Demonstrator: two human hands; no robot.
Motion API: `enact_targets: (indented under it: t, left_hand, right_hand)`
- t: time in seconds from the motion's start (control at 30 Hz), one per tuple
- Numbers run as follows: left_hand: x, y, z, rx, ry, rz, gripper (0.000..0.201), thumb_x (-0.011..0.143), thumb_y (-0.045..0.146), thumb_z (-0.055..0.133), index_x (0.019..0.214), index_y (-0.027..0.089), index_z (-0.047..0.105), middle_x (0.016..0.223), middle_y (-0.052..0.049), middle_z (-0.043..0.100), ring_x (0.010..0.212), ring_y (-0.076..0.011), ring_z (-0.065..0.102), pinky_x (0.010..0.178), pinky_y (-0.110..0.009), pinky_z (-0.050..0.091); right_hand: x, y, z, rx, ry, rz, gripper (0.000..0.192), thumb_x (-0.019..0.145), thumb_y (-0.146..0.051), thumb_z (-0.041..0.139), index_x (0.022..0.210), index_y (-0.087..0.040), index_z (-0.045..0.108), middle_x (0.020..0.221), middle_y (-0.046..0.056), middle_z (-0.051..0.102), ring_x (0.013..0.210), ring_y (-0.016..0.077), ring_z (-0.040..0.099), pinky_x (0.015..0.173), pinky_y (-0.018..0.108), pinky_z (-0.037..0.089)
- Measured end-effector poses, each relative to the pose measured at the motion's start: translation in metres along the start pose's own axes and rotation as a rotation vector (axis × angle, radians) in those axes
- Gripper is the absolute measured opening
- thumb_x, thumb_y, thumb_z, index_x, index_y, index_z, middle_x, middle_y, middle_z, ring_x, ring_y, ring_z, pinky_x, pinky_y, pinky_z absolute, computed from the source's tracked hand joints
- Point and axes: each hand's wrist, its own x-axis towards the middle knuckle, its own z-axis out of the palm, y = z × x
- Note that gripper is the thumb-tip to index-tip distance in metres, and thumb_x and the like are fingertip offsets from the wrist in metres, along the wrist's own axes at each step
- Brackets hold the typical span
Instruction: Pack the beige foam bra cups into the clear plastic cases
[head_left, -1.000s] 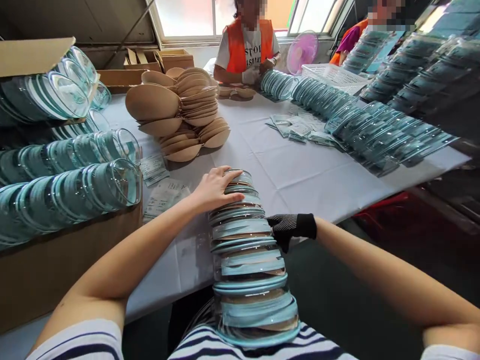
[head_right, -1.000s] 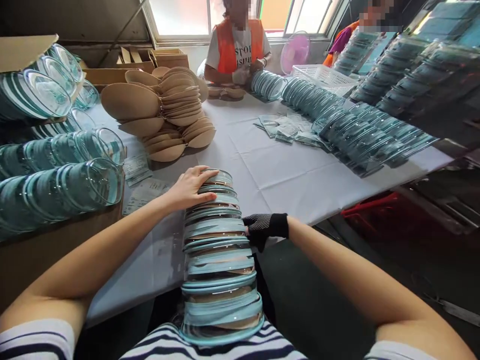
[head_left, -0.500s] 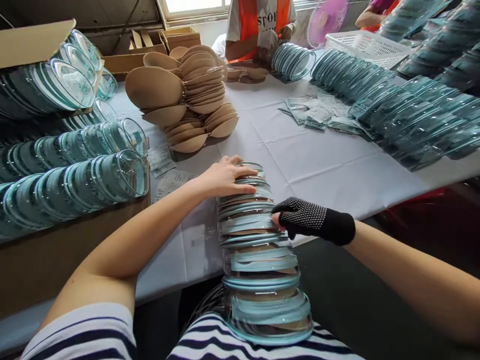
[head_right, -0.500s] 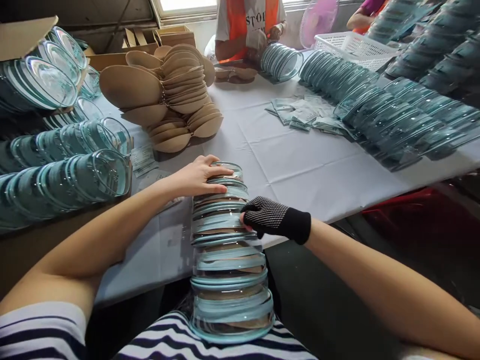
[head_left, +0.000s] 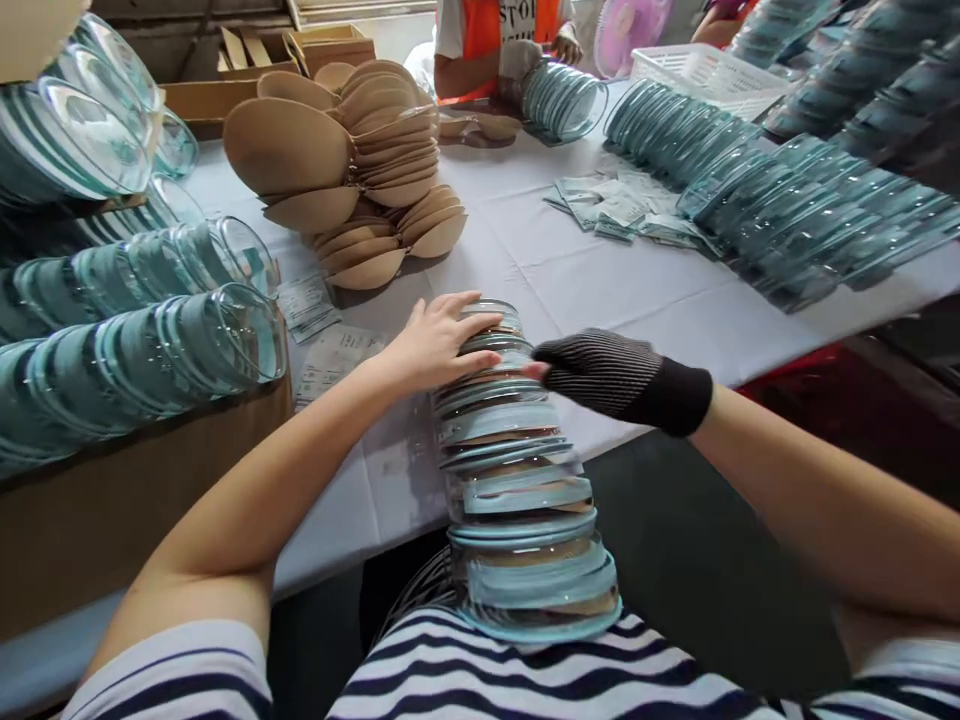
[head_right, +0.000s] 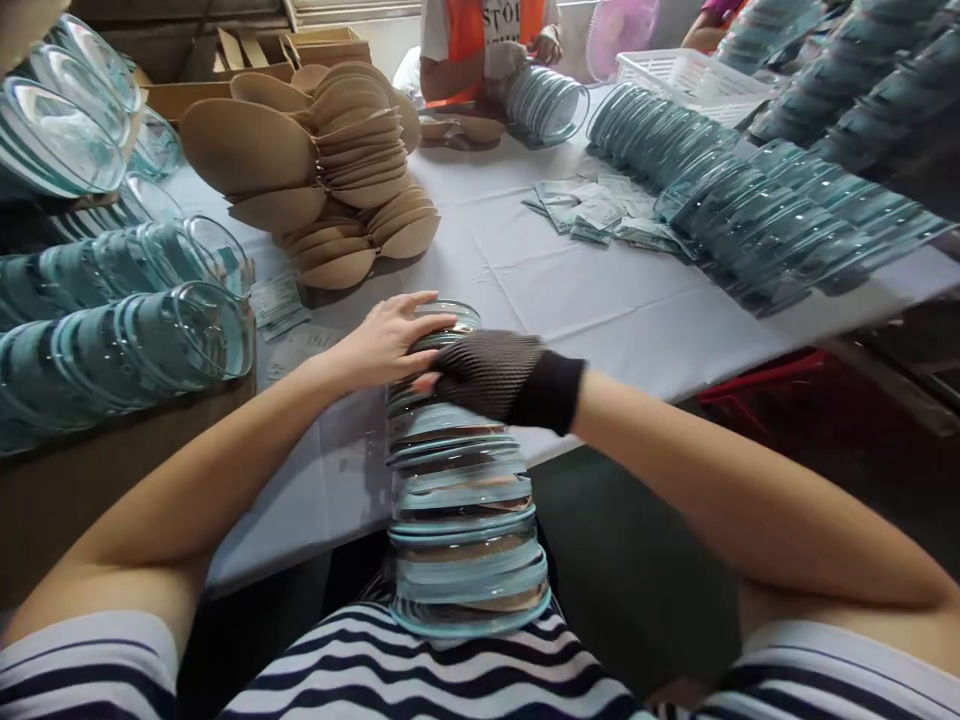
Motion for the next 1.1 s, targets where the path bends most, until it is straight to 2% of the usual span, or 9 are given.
enact_targets:
  t: [0.07,0.13,0.23,0.37,0.5,0.7,0.87,1.0,1.1]
  left_hand:
    - [-0.004,-0.004,0.0,0.007,0.009,0.015,0.059,0.091,0.064,0.042,0.142,0.034,0.047,0.155,-0.009,0.029,0.141,-0.0339,0.026,0.114,-0.062,0.016]
    - [-0.002,-0.005,-0.001,-0.004,-0.003,0.024,0.063,0.089,0.067,0.042,0.143,0.034,0.045,0.155,-0.009,0.029,0.141,-0.0351,0.025,0.114,-0.064,0.012]
    - [0.009,-0.002,-0.003,0.0,-0.016,0.034,0.07,0.084,0.071,0.048,0.144,0.035,0.043,0.154,-0.008,0.03,0.139,-0.0354,0.027,0.114,-0.059,0.018]
    - [0.022,0.003,-0.002,0.031,-0.06,0.023,0.072,0.078,0.075,0.052,0.141,0.04,0.046,0.152,-0.004,0.031,0.136,-0.0362,0.028,0.111,-0.056,0.027]
    - [0.022,0.0,-0.001,0.047,-0.072,0.01,0.07,0.078,0.074,0.053,0.139,0.04,0.048,0.151,-0.003,0.031,0.136,-0.0344,0.027,0.113,-0.053,0.026]
    - [0.022,-0.005,-0.002,0.067,-0.065,-0.009,0.066,0.08,0.072,0.053,0.138,0.04,0.05,0.15,-0.003,0.031,0.136,-0.0335,0.027,0.112,-0.054,0.024]
    - [0.025,-0.005,-0.001,0.081,-0.084,0.002,0.066,0.081,0.071,0.052,0.138,0.039,0.05,0.15,-0.003,0.031,0.136,-0.033,0.026,0.114,-0.053,0.021]
    - [0.024,-0.006,0.001,0.075,-0.059,-0.001,0.065,0.081,0.072,0.051,0.138,0.039,0.05,0.149,-0.003,0.032,0.135,-0.0335,0.027,0.114,-0.053,0.021]
    - [0.021,-0.004,0.0,0.065,-0.057,-0.009,0.065,0.082,0.072,0.05,0.138,0.039,0.05,0.15,-0.004,0.032,0.136,-0.0342,0.026,0.113,-0.055,0.022]
  right_hand:
    - [-0.025,0.04,0.003,-0.012,0.023,0.17,0.031,0.087,-0.044,0.057,0.09,-0.016,0.067,0.07,0.004,0.063,0.069,0.0162,0.06,0.063,0.024,0.044]
    - [-0.046,0.078,0.023,0.164,-0.164,0.373,0.034,0.088,-0.042,0.052,0.102,-0.014,0.065,0.061,0.002,0.06,0.052,0.0127,0.053,0.052,0.024,0.041]
    - [-0.056,0.113,0.059,0.578,-0.368,0.419,0.053,0.081,-0.039,0.06,0.128,-0.016,0.053,0.079,0.004,0.068,0.055,0.0128,0.058,0.053,0.025,0.048]
    - [-0.044,0.119,0.064,0.823,-0.499,0.411,0.058,0.071,-0.035,0.072,0.123,-0.017,0.055,0.079,0.002,0.069,0.053,0.0103,0.059,0.05,0.022,0.05]
    - [-0.043,0.116,0.049,0.884,-0.662,0.489,0.036,0.072,-0.035,0.072,0.098,-0.012,0.062,0.063,0.0,0.064,0.048,0.0099,0.057,0.046,0.02,0.048]
    - [-0.051,0.12,0.059,0.879,-0.597,0.455,0.027,0.074,-0.038,0.068,0.073,-0.013,0.06,0.049,-0.002,0.056,0.039,0.0077,0.048,0.037,0.018,0.039]
    - [-0.066,0.105,0.031,0.822,-0.339,0.392,0.037,0.083,-0.043,0.056,0.06,-0.014,0.054,0.043,-0.002,0.049,0.035,0.0059,0.042,0.034,0.017,0.029]
    - [-0.069,0.106,0.034,0.794,-0.254,0.477,0.03,0.078,-0.043,0.063,0.078,-0.013,0.059,0.047,-0.004,0.05,0.039,0.0072,0.046,0.037,0.018,0.034]
    - [-0.063,0.116,0.056,0.934,-0.317,0.464,0.049,0.069,-0.045,0.072,0.103,-0.013,0.059,0.055,-0.005,0.057,0.048,0.0101,0.056,0.047,0.021,0.046]
